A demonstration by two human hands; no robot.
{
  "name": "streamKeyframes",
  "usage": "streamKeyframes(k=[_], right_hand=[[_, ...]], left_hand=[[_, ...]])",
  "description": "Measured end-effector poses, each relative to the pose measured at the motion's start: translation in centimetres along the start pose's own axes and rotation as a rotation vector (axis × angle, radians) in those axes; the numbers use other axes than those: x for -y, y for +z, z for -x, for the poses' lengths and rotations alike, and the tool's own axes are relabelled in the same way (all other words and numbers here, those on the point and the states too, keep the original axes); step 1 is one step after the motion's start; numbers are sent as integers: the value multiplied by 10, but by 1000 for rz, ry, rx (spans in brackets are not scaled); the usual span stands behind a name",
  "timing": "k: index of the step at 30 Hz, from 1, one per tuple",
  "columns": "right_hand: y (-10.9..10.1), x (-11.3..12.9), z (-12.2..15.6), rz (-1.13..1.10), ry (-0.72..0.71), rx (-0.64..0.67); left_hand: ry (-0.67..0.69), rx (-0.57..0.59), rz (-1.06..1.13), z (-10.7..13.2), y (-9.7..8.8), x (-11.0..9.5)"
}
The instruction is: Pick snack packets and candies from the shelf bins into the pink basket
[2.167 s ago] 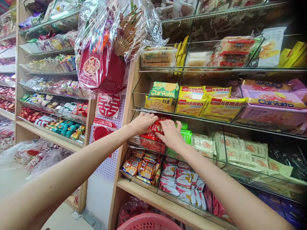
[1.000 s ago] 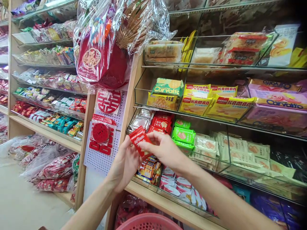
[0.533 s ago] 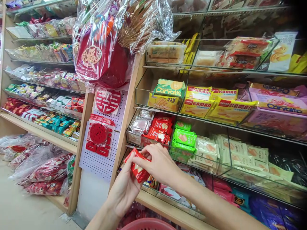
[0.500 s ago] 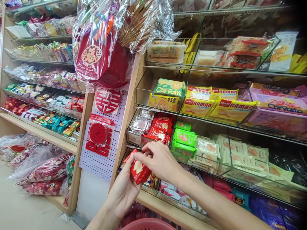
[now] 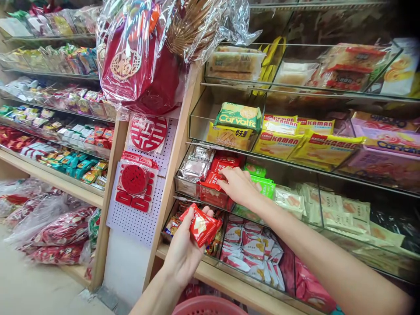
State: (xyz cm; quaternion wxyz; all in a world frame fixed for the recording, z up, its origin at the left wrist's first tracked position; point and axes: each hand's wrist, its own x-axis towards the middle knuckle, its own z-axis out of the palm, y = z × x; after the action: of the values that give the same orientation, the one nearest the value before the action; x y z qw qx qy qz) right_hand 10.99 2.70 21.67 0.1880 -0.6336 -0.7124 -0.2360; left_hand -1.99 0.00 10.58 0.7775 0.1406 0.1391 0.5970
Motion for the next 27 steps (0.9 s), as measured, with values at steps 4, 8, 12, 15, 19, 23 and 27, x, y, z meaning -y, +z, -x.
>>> streamKeyframes(k=[4, 8, 12, 15, 19, 23, 27], right_hand=[[-1, 3, -1, -2, 16, 5], [2, 2, -8, -27, 33, 2], [0, 2, -11, -7, 46, 22], [-2, 4, -10, -27, 80, 24], [1, 5, -9, -136, 77, 5], [4, 2, -9, -204, -20, -133], [-5, 0, -6, -303, -44, -294]], left_hand=[[-33, -11, -22, -3, -9, 4], [-21, -30, -61, -7, -13, 2], [-13, -43, -63, -9, -14, 1], [-13, -39, -66, -11, -15, 1], [-9, -46, -72, -12, -15, 1], [-7, -28, -73, -11, -16, 2], [-5, -53, -88, -10, -16, 3]])
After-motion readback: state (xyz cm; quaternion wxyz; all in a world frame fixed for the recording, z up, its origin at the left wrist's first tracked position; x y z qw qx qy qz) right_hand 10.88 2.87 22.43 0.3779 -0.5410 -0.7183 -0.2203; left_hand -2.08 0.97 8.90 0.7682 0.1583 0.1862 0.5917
